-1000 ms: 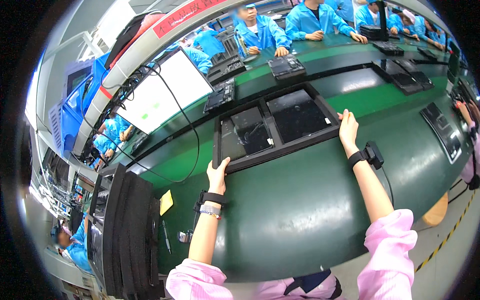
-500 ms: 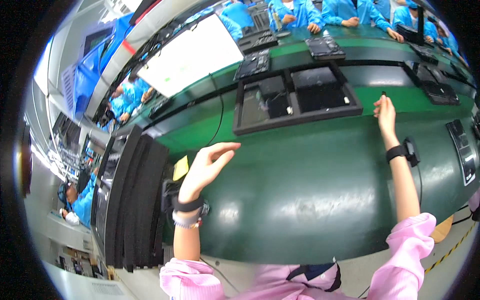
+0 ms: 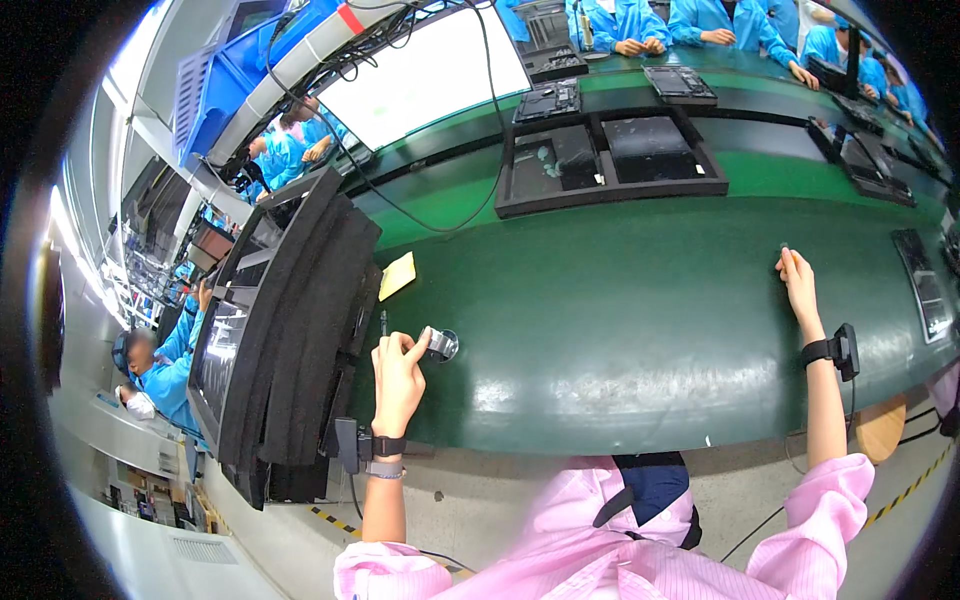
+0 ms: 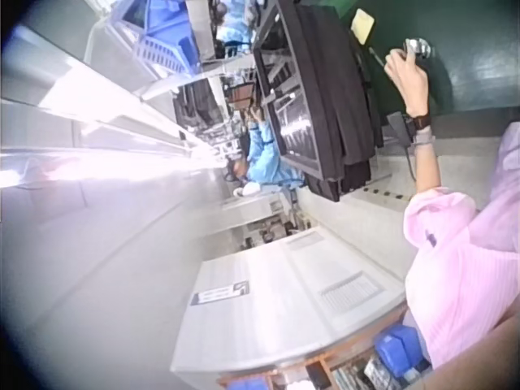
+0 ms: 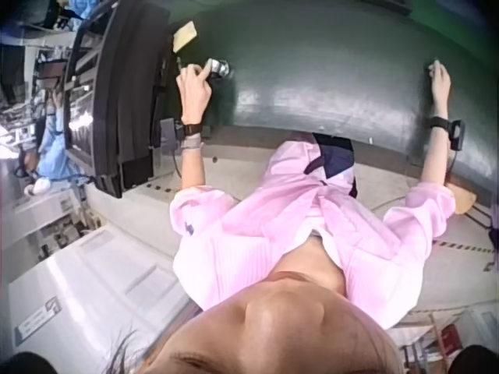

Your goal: Checking the functionality and screen display of tablet devices on an assembly line.

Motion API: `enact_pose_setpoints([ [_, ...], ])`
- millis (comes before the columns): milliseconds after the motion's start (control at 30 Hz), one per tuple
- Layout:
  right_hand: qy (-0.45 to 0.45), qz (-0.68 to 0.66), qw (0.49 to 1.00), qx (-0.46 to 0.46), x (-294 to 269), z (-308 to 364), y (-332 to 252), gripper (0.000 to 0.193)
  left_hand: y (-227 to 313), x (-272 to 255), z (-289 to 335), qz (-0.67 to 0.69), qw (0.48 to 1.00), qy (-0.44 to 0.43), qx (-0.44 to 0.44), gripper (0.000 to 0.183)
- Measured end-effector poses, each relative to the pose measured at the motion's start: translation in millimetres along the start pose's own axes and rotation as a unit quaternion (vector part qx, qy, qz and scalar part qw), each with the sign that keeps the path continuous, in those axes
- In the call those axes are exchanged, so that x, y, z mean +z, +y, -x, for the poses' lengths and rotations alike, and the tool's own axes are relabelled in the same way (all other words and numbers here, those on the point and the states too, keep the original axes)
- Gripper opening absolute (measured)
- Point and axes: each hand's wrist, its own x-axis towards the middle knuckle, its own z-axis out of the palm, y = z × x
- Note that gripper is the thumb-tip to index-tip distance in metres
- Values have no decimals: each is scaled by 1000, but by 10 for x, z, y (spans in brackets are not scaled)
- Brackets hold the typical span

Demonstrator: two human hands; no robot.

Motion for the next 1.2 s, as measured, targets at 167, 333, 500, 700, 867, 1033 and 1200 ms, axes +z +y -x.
enact_pose_setpoints([
  [167, -5, -40, 999, -1, 14, 89, -14, 39, -5, -21, 31, -79, 996, -25, 29, 45],
  [333, -19, -62, 997, 32, -136, 206, -117, 38, -17, 37, 16, -72, 996, -26, 35, 43],
  [500, 15, -29, 999, 21, -623, 506, -58, 38, 191, -150, -333, -120, 992, -40, 18, 35],
  [700, 106, 103, 989, -3, -1258, 871, 115, 38, 1450, -26, -1407, 287, 952, 99, 46, 32],
  [867, 207, 120, 971, 4, -1735, 1045, 265, 33, 3214, 673, -2650, 679, 711, -183, 33, 39],
  [1033, 205, 122, 971, 28, -1644, 1005, 115, 32, 4697, 1670, -3543, 840, 371, -380, -111, 56],
  [1200, 182, 126, 973, 59, -1610, 1015, 89, 29, 5745, 2537, -4021, 849, 306, -380, -205, 63],
])
